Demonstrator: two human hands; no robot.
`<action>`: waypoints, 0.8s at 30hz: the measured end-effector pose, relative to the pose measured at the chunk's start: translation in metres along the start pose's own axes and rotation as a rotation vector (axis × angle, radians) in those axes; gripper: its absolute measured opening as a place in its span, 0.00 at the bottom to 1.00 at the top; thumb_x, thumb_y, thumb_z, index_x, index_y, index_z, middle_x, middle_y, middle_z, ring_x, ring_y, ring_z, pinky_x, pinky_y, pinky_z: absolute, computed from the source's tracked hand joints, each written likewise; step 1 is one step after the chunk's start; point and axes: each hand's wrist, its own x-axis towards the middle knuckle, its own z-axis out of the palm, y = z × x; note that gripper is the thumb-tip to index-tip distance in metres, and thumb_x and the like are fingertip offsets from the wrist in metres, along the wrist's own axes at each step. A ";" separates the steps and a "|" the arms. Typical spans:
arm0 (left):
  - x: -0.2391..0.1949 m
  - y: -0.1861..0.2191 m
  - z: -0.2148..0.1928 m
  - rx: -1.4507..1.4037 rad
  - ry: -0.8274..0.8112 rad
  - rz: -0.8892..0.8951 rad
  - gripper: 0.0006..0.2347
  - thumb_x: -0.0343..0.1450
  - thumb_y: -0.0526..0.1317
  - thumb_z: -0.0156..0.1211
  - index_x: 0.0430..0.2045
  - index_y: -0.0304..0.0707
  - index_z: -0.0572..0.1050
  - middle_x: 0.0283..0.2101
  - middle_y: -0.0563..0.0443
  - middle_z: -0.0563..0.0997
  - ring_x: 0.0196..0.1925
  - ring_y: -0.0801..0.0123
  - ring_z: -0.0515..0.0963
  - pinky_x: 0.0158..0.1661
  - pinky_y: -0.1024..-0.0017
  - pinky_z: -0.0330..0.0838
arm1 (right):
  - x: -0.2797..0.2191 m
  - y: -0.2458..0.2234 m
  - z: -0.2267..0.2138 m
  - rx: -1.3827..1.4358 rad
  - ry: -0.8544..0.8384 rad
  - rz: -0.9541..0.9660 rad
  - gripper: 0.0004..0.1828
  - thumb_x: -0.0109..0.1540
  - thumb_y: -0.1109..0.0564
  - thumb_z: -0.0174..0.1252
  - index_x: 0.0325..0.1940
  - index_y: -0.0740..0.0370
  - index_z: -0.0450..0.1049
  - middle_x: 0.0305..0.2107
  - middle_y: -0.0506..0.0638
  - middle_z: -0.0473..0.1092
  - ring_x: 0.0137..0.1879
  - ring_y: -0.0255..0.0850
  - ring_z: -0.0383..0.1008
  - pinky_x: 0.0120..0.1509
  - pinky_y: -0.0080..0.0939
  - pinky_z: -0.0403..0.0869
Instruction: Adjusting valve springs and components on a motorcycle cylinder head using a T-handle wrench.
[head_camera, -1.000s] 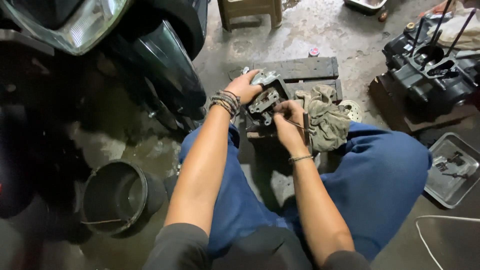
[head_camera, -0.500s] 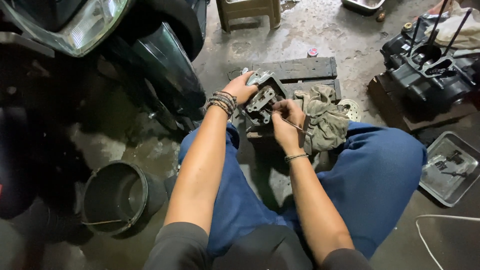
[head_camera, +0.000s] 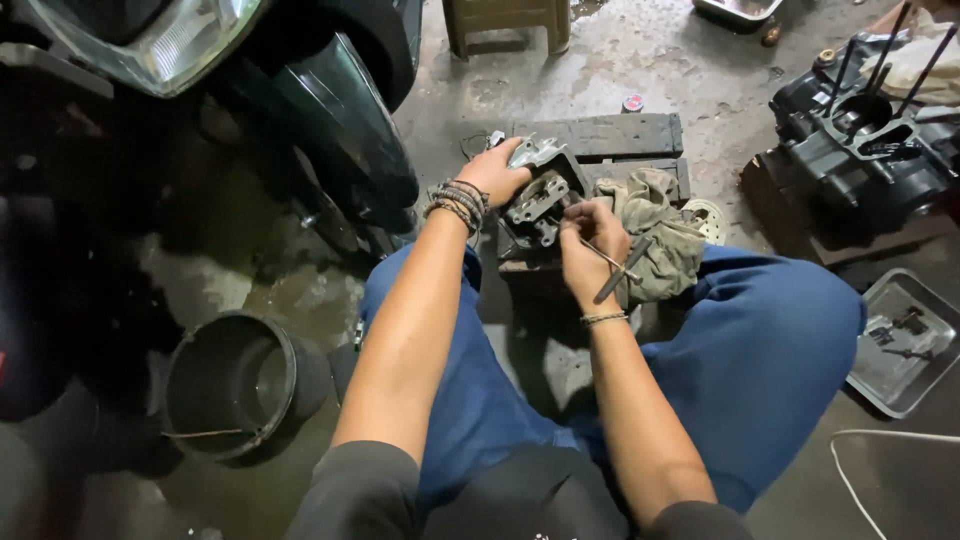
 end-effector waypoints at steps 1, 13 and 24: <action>-0.002 -0.001 0.001 0.001 0.001 0.000 0.29 0.68 0.56 0.51 0.67 0.59 0.62 0.60 0.39 0.76 0.65 0.46 0.73 0.65 0.53 0.64 | -0.003 0.006 0.001 0.001 0.001 0.000 0.10 0.57 0.67 0.58 0.37 0.56 0.80 0.26 0.58 0.75 0.35 0.52 0.80 0.36 0.42 0.74; -0.001 -0.002 0.005 0.002 0.004 -0.042 0.28 0.68 0.56 0.49 0.67 0.61 0.61 0.58 0.39 0.78 0.63 0.48 0.75 0.65 0.54 0.65 | 0.000 -0.002 -0.002 -0.034 -0.006 -0.016 0.09 0.57 0.67 0.61 0.35 0.54 0.80 0.26 0.54 0.76 0.36 0.50 0.80 0.38 0.42 0.75; 0.002 0.001 0.016 0.090 0.054 0.053 0.27 0.70 0.56 0.50 0.66 0.56 0.61 0.54 0.36 0.80 0.60 0.45 0.77 0.61 0.52 0.69 | 0.000 0.012 -0.008 0.022 -0.080 0.164 0.08 0.58 0.65 0.59 0.37 0.54 0.80 0.26 0.52 0.75 0.36 0.41 0.78 0.41 0.41 0.73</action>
